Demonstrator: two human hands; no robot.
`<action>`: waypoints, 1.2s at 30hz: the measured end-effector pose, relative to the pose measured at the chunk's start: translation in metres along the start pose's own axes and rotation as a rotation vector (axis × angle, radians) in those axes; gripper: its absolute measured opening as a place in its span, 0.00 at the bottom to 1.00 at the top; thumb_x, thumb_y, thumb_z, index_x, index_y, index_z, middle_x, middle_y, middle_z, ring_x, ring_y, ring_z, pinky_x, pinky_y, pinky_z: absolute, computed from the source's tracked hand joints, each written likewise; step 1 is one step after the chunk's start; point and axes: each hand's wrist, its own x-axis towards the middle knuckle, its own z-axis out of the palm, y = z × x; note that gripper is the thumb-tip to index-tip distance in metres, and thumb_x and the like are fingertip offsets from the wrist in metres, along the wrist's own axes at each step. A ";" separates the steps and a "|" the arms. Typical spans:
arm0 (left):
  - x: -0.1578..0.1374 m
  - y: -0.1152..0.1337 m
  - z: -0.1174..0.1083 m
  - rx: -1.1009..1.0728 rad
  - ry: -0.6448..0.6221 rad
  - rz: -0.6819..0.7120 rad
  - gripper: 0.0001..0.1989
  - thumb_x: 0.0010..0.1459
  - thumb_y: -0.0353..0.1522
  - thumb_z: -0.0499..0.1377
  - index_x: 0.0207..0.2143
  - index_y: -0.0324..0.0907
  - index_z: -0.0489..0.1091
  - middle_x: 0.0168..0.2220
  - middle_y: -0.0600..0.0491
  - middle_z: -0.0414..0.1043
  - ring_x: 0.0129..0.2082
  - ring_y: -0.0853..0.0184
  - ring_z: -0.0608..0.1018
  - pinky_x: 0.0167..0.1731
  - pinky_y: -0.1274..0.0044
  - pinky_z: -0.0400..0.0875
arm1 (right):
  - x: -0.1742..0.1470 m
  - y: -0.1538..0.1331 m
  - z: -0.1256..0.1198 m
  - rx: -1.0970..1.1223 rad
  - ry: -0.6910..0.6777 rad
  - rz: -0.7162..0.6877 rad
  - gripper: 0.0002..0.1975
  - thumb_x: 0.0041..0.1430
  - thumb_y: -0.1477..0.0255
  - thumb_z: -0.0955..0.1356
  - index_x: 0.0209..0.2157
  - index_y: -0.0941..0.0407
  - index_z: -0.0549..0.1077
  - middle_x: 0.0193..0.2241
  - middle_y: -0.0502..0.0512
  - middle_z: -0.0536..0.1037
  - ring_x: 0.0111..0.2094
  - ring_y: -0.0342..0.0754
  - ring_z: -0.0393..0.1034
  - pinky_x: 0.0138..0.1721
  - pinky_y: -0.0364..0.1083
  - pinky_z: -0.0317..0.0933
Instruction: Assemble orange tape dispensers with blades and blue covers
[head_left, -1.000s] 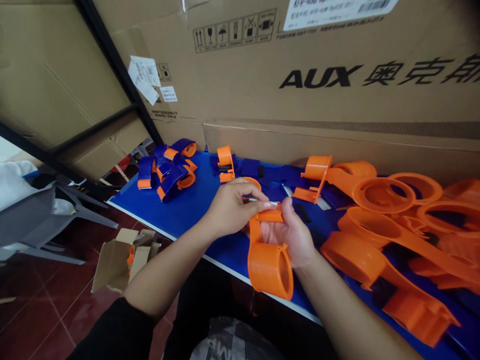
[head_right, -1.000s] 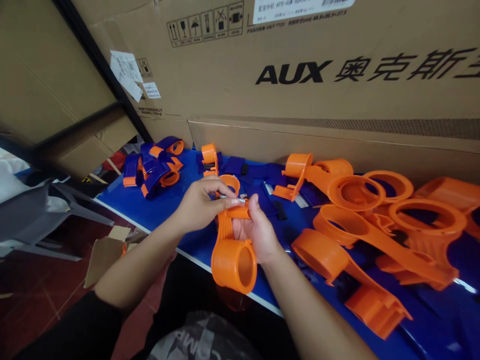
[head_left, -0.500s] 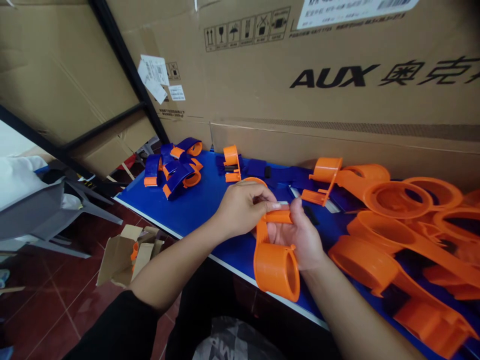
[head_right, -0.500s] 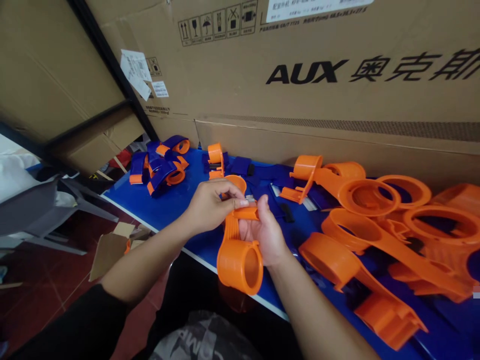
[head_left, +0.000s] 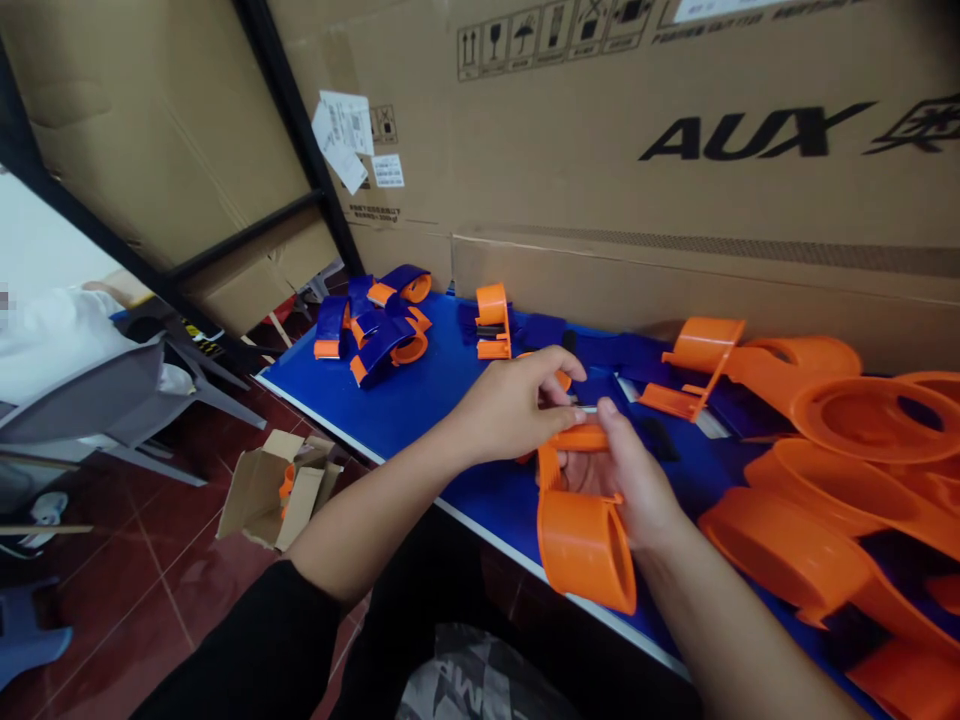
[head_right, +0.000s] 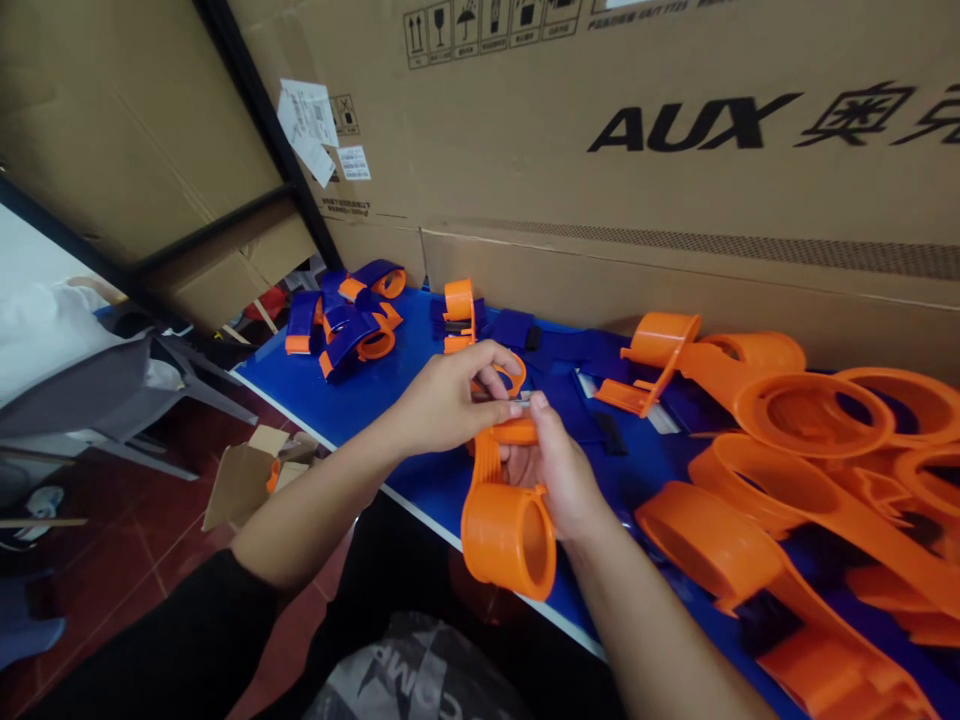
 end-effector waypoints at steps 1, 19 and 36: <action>-0.001 0.000 -0.002 0.023 0.002 0.019 0.14 0.61 0.32 0.68 0.49 0.46 0.73 0.36 0.56 0.80 0.35 0.68 0.82 0.41 0.73 0.76 | 0.000 0.000 0.000 -0.011 0.012 -0.008 0.19 0.66 0.51 0.72 0.36 0.54 0.78 0.21 0.51 0.77 0.20 0.47 0.72 0.25 0.45 0.69; -0.081 -0.156 -0.131 0.519 0.752 -0.368 0.38 0.66 0.44 0.64 0.73 0.41 0.57 0.70 0.36 0.65 0.71 0.49 0.68 0.72 0.57 0.62 | 0.005 0.001 -0.002 -0.103 0.020 -0.090 0.26 0.66 0.48 0.70 0.49 0.55 0.85 0.27 0.59 0.82 0.21 0.50 0.75 0.23 0.46 0.69; -0.054 -0.169 -0.220 0.736 0.403 -0.255 0.23 0.67 0.40 0.62 0.62 0.46 0.75 0.55 0.43 0.78 0.56 0.51 0.80 0.63 0.60 0.73 | 0.006 -0.001 -0.009 -0.065 0.014 -0.050 0.29 0.61 0.46 0.73 0.52 0.54 0.82 0.23 0.51 0.78 0.21 0.47 0.73 0.23 0.43 0.67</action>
